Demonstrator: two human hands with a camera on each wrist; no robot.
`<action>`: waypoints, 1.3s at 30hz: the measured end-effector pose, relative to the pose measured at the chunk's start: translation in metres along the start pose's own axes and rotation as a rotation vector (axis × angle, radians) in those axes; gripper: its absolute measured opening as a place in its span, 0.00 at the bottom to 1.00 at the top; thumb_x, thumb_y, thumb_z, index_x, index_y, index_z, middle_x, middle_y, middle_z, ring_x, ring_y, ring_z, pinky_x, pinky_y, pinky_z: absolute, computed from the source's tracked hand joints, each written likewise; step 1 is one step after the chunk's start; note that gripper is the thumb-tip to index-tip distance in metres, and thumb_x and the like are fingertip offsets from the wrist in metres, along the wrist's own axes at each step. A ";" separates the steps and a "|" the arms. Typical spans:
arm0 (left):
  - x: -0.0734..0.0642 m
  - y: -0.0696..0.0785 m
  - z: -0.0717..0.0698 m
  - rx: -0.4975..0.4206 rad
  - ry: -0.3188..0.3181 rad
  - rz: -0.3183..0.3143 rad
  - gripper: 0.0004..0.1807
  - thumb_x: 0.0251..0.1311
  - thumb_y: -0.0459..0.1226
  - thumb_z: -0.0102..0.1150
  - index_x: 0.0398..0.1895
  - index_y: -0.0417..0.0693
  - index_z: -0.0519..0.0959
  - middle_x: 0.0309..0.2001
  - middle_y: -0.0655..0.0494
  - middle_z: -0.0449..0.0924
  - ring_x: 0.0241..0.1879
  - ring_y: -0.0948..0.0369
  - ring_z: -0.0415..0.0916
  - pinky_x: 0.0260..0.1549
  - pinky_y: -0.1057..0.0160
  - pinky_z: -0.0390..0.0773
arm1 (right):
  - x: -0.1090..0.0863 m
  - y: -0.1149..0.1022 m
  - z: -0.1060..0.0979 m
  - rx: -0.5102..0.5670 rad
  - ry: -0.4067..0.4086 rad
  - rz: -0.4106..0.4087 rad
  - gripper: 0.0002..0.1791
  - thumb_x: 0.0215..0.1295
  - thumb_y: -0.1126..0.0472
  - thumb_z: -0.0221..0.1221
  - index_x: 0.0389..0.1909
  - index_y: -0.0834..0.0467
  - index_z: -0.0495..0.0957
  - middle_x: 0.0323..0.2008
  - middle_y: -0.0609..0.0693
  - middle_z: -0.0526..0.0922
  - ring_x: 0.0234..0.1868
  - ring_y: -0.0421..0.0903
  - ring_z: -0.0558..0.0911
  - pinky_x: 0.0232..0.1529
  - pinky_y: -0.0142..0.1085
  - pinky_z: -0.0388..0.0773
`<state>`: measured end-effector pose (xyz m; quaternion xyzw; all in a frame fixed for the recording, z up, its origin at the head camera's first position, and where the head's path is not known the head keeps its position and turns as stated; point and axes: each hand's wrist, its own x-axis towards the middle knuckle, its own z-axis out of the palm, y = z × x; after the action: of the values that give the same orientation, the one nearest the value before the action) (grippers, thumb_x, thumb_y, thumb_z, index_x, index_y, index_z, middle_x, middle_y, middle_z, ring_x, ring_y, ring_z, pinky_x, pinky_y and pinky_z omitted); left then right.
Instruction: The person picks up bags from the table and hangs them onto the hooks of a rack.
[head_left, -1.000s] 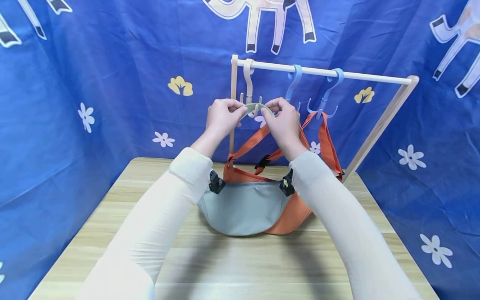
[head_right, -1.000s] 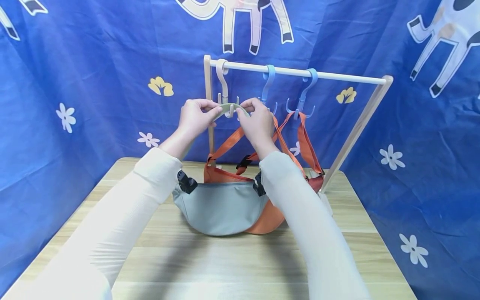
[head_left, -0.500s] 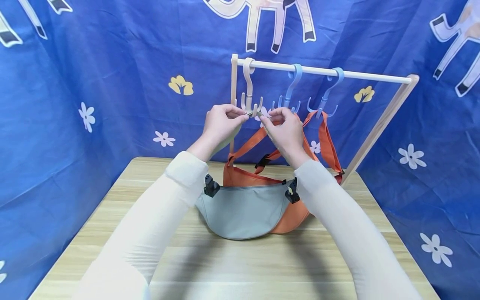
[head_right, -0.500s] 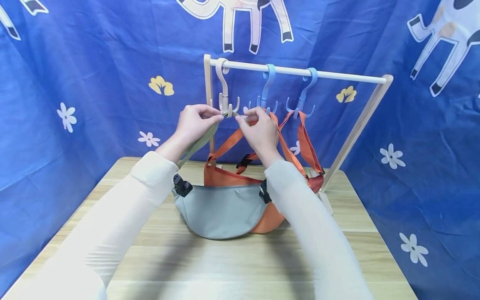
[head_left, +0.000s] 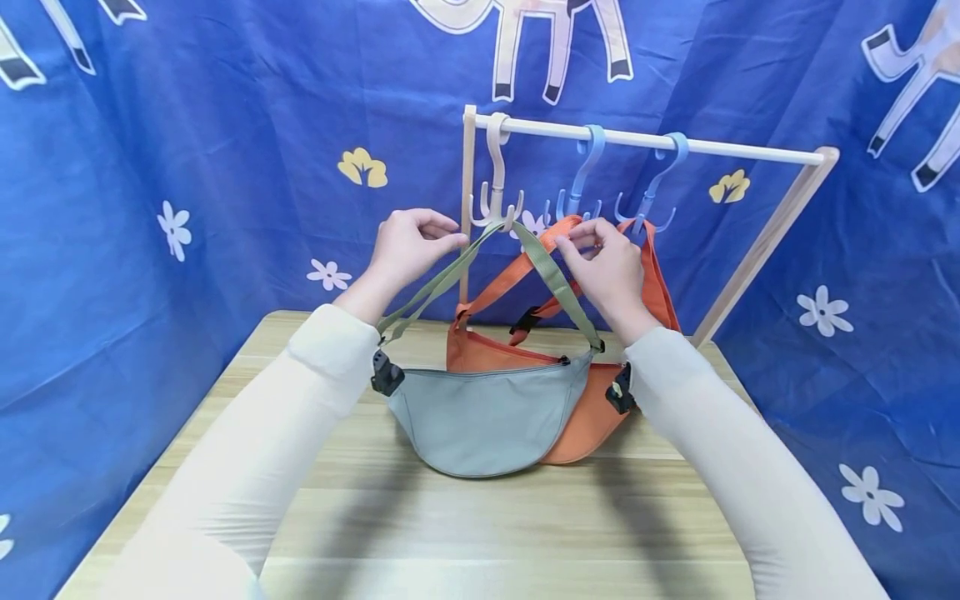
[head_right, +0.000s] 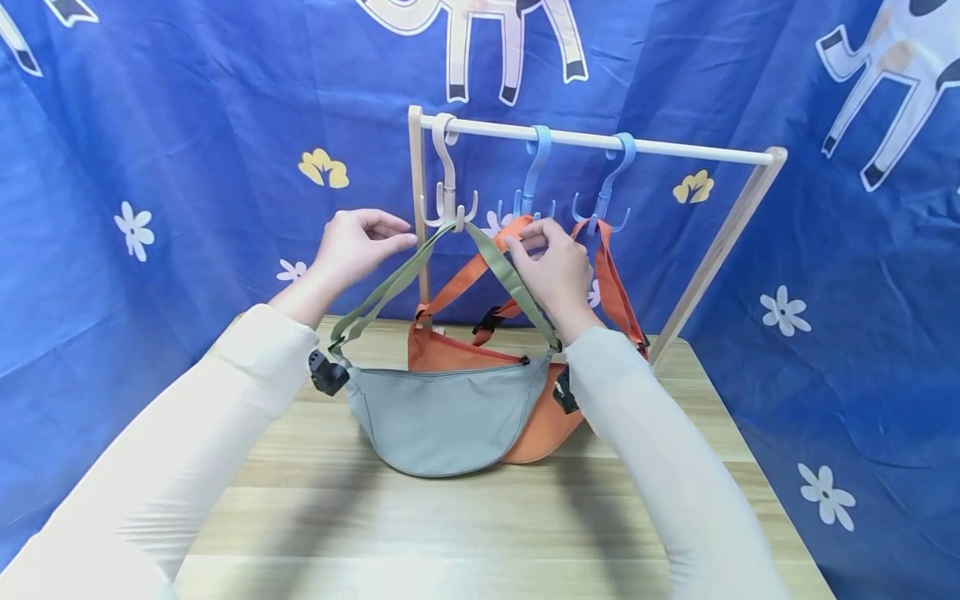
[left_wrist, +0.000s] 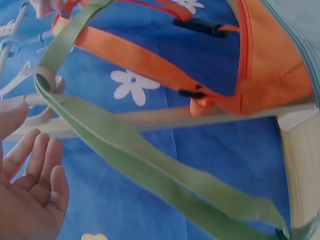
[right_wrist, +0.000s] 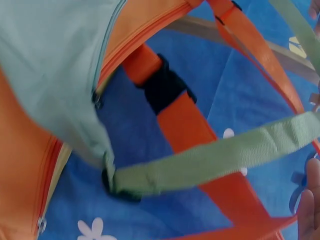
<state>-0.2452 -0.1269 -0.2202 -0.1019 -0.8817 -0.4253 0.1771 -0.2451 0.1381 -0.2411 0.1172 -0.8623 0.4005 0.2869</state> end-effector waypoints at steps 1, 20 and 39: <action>-0.001 -0.001 -0.002 0.009 -0.001 0.000 0.18 0.55 0.46 0.67 0.43 0.45 0.84 0.37 0.49 0.84 0.40 0.56 0.79 0.42 0.55 0.75 | 0.000 0.001 -0.002 -0.008 0.001 -0.002 0.19 0.61 0.41 0.60 0.40 0.53 0.79 0.34 0.47 0.84 0.33 0.42 0.80 0.35 0.37 0.74; -0.020 -0.007 -0.064 0.177 0.006 -0.012 0.22 0.57 0.51 0.64 0.47 0.46 0.83 0.38 0.49 0.84 0.38 0.55 0.77 0.35 0.58 0.71 | -0.004 0.021 -0.054 -0.136 0.018 0.009 0.19 0.62 0.41 0.59 0.38 0.53 0.80 0.33 0.47 0.83 0.34 0.42 0.78 0.38 0.38 0.70; -0.071 -0.020 -0.111 0.286 0.043 -0.032 0.24 0.56 0.54 0.63 0.46 0.45 0.83 0.36 0.49 0.84 0.32 0.58 0.76 0.25 0.65 0.70 | -0.029 0.019 -0.090 -0.254 -0.039 -0.026 0.21 0.64 0.41 0.56 0.44 0.54 0.78 0.36 0.49 0.82 0.35 0.46 0.79 0.34 0.42 0.70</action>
<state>-0.1613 -0.2289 -0.1991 -0.0526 -0.9308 -0.3003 0.2017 -0.1938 0.2178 -0.2234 0.0988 -0.9100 0.2819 0.2875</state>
